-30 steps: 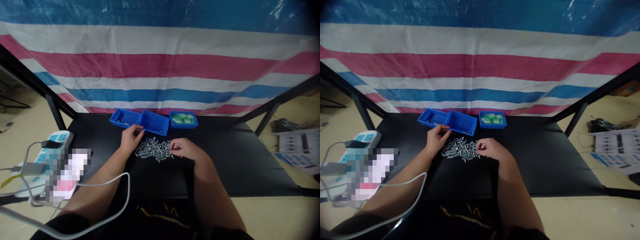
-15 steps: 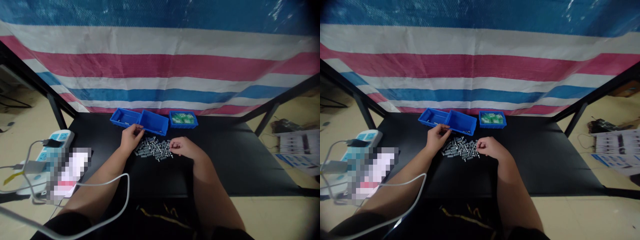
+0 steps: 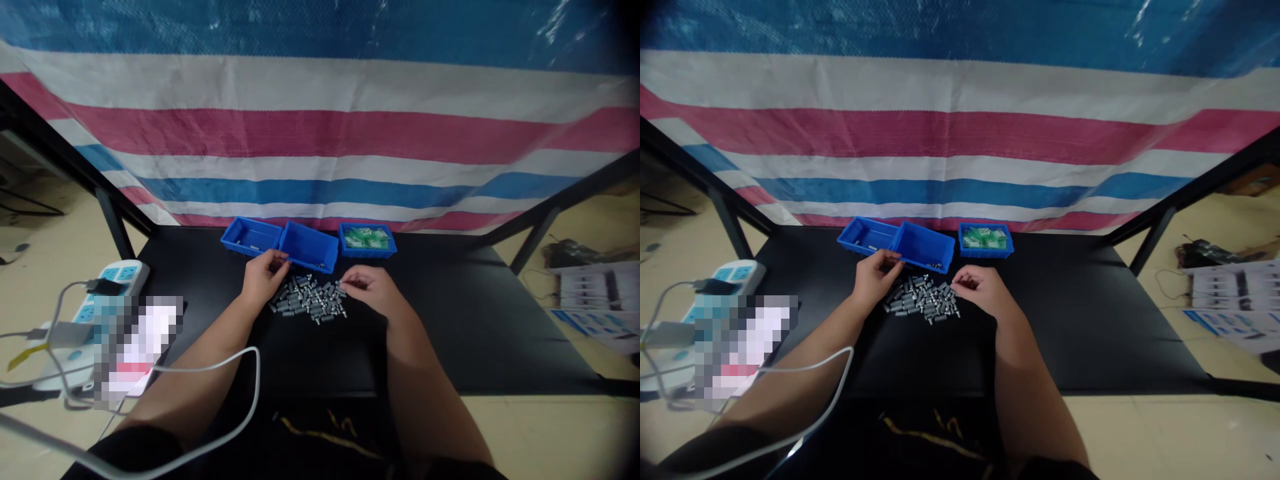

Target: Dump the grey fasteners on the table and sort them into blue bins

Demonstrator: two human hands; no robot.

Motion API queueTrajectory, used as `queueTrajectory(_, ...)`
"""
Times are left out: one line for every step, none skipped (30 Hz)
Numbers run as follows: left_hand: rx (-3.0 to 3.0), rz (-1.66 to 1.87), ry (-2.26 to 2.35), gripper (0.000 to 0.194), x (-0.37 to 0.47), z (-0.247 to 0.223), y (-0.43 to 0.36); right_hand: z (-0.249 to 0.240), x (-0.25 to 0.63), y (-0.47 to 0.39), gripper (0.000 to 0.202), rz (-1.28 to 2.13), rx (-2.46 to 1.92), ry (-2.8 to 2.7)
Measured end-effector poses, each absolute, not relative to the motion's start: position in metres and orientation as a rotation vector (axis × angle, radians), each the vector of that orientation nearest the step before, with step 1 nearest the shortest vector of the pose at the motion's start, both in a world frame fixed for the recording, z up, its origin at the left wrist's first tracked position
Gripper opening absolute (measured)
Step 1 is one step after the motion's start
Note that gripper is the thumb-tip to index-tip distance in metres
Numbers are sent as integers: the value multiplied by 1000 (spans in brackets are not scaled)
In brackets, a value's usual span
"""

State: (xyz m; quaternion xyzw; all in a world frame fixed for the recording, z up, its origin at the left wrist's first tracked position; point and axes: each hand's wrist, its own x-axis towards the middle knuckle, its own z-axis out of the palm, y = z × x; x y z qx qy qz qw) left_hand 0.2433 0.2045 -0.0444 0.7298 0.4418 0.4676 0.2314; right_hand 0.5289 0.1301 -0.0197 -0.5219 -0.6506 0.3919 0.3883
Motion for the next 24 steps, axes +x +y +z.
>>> queueTrajectory(2020,1279,1209,14,243,-44,204,-20,526,131,19,931,-1266,-1636)
queueTrajectory(2037,1269,1201,14,243,-44,204,-20,523,131,22,887,-1202,-1625)
queueTrajectory(2055,1260,1192,15,243,-44,204,-21,519,132,29,856,-1143,-1624)
queueTrajectory(2074,1252,1180,15,243,-44,203,-21,516,133,38,828,-1101,-1638)
queueTrajectory(2091,1248,1169,15,243,-43,203,-21,512,133,45,795,-1081,-1668)
queueTrajectory(2101,1246,1161,14,243,-43,203,-21,509,133,49,752,-1080,-1707)
queueTrajectory(2104,1248,1158,14,244,-43,202,-21,507,134,47,701,-1096,-1745)
queueTrajectory(2102,1248,1159,15,244,-43,202,-21,506,134,40,648,-1122,-1777)
queueTrajectory(2096,1249,1164,15,244,-43,202,-20,506,134,31,603,-1159,-1793)
queueTrajectory(2086,1249,1168,15,244,-43,202,-20,506,135,23,568,-1207,-1790)
queueTrajectory(2074,1251,1170,15,244,-43,202,-19,508,135,17,544,-1265,-1771)
queueTrajectory(2062,1255,1173,15,244,-43,202,-19,510,135,13,535,-1325,-1748)
queueTrajectory(2050,1259,1176,15,244,-43,202,-20,513,135,11,543,-1383,-1733)
queueTrajectory(2038,1269,1180,15,244,-43,202,-20,516,135,10,569,-1432,-1733)
queueTrajectory(2027,1283,1185,15,244,-43,203,-20,520,135,10,618,-1468,-1748)
queueTrajectory(2016,1298,1190,14,244,-43,203,-21,524,134,10,694,-1488,-1773)
queueTrajectory(2007,1312,1197,14,244,-43,203,-21,528,133,11,791,-1496,-1799)
queueTrajectory(1997,1324,1204,14,244,-43,203,-21,532,132,12,898,-1501,-1819)
queueTrajectory(1988,1331,1211,14,244,-43,203,-22,535,131,13,1003,-1509,-1829)
queueTrajectory(1978,1336,1215,15,244,-44,204,-22,538,130,13,1098,-1521,-1837)
queueTrajectory(1970,1335,1216,15,244,-44,204,-23,541,129,13,1176,-1539,-1848)
queueTrajectory(1962,1337,1214,15,244,-44,204,-24,543,129,13,1227,-1559,-1862)
queueTrajectory(1956,1339,1210,15,243,-44,204,-25,545,128,13,1249,-1578,-1878)
queueTrajectory(1951,1342,1207,15,243,-45,204,-26,546,129,12,1248,-1592,-1896)
